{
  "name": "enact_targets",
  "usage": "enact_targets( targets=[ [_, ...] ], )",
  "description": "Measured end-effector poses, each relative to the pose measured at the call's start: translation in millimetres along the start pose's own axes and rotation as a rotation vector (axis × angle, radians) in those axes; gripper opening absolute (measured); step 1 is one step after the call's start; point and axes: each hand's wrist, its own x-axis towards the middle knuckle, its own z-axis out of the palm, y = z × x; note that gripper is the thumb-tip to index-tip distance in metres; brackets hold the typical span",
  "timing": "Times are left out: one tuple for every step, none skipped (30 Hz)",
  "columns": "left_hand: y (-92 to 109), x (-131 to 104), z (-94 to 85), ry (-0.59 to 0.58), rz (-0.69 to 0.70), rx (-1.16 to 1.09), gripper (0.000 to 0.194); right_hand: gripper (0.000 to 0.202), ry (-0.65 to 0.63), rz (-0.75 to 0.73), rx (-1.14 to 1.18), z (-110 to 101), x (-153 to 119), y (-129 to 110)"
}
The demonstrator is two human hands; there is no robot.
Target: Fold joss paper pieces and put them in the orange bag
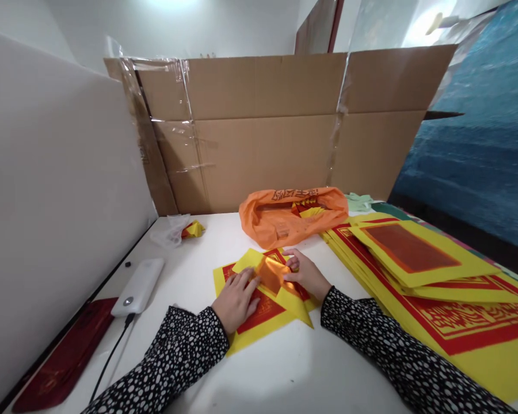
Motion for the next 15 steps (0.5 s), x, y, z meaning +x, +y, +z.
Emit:
enact_targets(
  targets=[
    [0,-1,0.9,0.015,-0.003,-0.001,0.042,0.052,-0.022,0.004,0.048,2,-1,0],
    [0,-1,1.7,0.027,-0.003,0.001,0.044,0.050,-0.047,0.007,0.087,3,-2,-1],
    [-1,-2,2.0,0.035,0.000,0.003,0.046,0.048,-0.072,0.008,0.115,4,-3,-3],
    [-2,-2,1.6,0.039,0.007,0.007,0.048,0.046,-0.096,0.009,0.135,3,-4,-5],
    [-3,-2,0.3,0.037,0.017,0.011,0.051,0.045,-0.123,0.011,0.148,1,-4,-8],
    [-4,-2,-2.0,0.032,0.028,0.019,0.055,0.045,-0.155,0.013,0.156,-3,-3,-11],
    [-6,-1,-5.2,0.025,0.039,0.033,0.060,0.045,-0.198,0.015,0.158,-9,-1,-14],
    [-8,-1,-8.8,0.022,0.048,0.056,0.064,0.046,-0.255,0.019,0.155,-16,2,-18],
    [-10,0,-12.5,0.021,0.060,0.084,0.068,0.047,-0.328,0.023,0.144,-24,5,-21],
    [-12,1,-15.8,0.025,0.079,0.113,0.069,0.047,-0.408,0.021,0.123,-33,9,-24],
    [-15,1,-18.4,0.036,0.107,0.139,0.065,0.047,-0.484,0.008,0.090,-41,14,-26],
    [-17,2,-19.8,0.053,0.148,0.156,0.059,0.047,-0.554,-0.018,0.042,-48,18,-28],
    [-18,2,-20.1,0.074,0.203,0.159,0.051,0.046,-0.609,-0.056,-0.019,-54,22,-29],
    [-19,2,-19.3,0.096,0.264,0.147,0.043,0.043,-0.603,-0.114,-0.083,-57,26,-29],
    [-20,2,-17.6,0.113,0.326,0.125,0.036,0.041,-0.581,-0.174,-0.150,-57,29,-29]
  ],
)
